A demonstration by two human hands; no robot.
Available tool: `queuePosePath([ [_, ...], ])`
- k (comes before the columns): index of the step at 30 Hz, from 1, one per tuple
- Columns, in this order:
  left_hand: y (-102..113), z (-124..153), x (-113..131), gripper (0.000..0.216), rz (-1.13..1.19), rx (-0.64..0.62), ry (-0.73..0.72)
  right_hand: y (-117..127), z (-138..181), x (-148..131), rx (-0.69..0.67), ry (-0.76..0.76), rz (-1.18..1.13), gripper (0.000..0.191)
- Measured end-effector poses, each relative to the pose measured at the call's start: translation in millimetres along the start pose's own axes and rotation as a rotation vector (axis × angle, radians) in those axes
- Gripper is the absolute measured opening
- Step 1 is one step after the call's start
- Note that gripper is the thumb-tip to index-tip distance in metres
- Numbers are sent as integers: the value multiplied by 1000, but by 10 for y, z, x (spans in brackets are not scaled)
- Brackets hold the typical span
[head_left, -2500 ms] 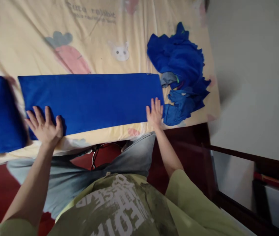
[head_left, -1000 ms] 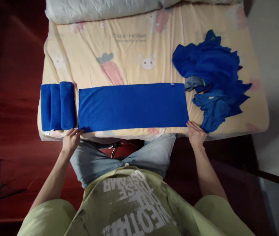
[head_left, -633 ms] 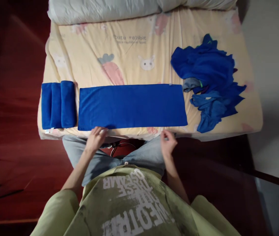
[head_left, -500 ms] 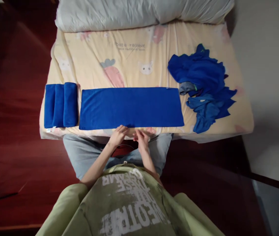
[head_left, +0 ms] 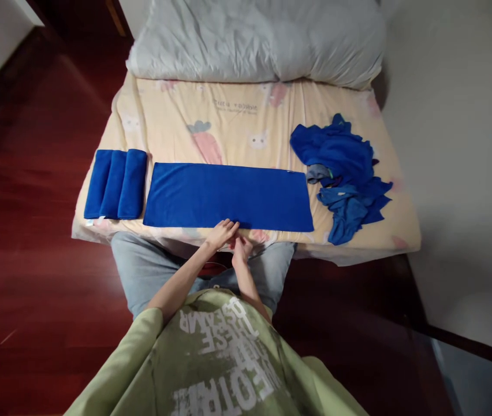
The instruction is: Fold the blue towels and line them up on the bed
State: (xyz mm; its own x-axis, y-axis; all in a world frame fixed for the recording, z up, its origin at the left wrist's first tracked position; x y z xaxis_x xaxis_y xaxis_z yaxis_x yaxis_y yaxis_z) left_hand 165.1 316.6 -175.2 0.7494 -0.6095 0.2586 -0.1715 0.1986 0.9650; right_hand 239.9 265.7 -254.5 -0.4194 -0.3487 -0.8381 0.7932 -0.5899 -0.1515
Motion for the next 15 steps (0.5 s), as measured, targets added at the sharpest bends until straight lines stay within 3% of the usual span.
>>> queuePosePath([
  [3, -38, 15, 24, 44, 27, 1, -6, 45, 19, 50, 104, -55, 25, 20],
  [7, -69, 72, 6, 39, 105, 27, -2, -31, 35, 9, 89, -25, 34, 27],
  [10, -21, 30, -149, 29, 205, 21, 56, -26, 41, 5, 129, -3, 49, 27],
  [12, 98, -85, -302, 26, 294, 22, 72, -33, 48, 14, 149, 2, 50, 28],
  [15, 448, -415, -624, 26, 394, 102, 64, -104, 56, 10, 113, 12, -3, 30],
])
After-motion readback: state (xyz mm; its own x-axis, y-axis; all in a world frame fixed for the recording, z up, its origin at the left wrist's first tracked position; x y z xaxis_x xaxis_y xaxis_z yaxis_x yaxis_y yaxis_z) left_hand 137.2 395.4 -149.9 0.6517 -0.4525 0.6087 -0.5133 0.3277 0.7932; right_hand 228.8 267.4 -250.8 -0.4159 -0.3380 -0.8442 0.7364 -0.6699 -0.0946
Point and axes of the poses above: each hand's wrist, its own z-axis away from the middle knuckle, its own y-axis out of the back of the hand, x = y × z, the point moved 10 cm from there along -z, towards the middle knuckle, and after that the axes turned 5 degrees about x, right-handed, at the moved point
